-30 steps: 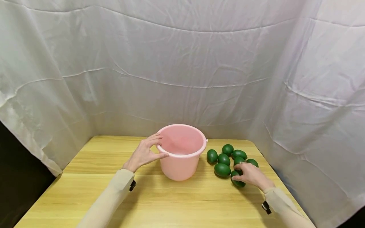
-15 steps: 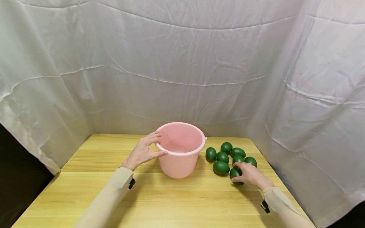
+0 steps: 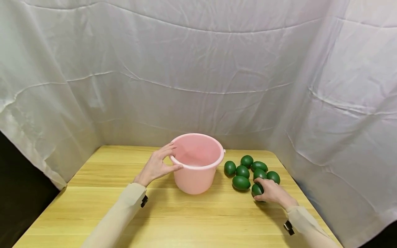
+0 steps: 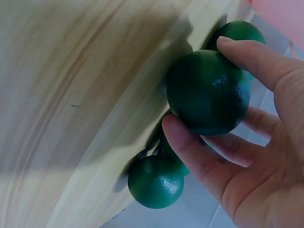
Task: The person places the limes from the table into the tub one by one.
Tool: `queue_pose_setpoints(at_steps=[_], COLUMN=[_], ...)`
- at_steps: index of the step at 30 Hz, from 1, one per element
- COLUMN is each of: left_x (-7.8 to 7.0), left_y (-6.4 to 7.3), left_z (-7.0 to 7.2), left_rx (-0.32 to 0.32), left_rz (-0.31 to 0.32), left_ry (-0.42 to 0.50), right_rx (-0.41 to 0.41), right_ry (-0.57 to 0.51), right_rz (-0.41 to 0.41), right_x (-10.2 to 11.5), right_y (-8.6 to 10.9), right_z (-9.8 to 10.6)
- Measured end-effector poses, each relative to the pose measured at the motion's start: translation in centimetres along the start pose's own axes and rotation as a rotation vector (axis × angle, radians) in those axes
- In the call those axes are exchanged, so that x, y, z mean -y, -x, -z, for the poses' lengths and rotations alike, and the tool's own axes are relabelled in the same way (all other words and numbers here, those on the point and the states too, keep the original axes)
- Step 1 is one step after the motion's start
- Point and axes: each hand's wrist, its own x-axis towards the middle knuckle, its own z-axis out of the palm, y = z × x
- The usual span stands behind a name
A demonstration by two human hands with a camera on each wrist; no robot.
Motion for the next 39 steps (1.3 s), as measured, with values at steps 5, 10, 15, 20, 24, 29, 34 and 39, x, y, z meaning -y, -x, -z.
queue_pose_setpoints(at_steps=[5, 10, 15, 20, 24, 29, 34, 39], left_x=[0.0, -0.1, -0.1, -0.1, -0.1, -0.2, -0.2, -0.3], left_y=[0.1, 0.2, 0.1, 0.1, 0.1, 0.1, 0.1, 0.1], left_z=[-0.1, -0.1, 0.0, -0.1, -0.1, -0.2, -0.1, 0.1], left_rx=[-0.018, -0.019, -0.013, -0.009, -0.002, 0.003, -0.002, 0.009], left_rz=[-0.020, -0.017, -0.007, 0.004, 0.018, 0.016, 0.010, 0.023], left_ry=[-0.010, -0.014, -0.017, -0.015, -0.006, -0.002, -0.002, 0.002], right_rx=[-0.058, -0.124, -0.154, -0.188, -0.227, -0.290, -0.331, -0.396], right_ry=[0.020, 0.039, 0.015, -0.023, -0.054, -0.077, -0.118, -0.148], right_rz=[0.009, 0.031, 0.042, 0.029, 0.041, 0.051, 0.073, 0.106], right_x=[-0.1, 0.0, 0.4, 0.9, 1.6, 2.7, 4.2, 5.6], right_y=[0.2, 0.1, 0.0, -0.4, -0.7, -1.4, -2.2, -2.7], right_z=[0.0, 0.4, 0.8, 1.3, 1.5, 2.0, 2.7, 3.2])
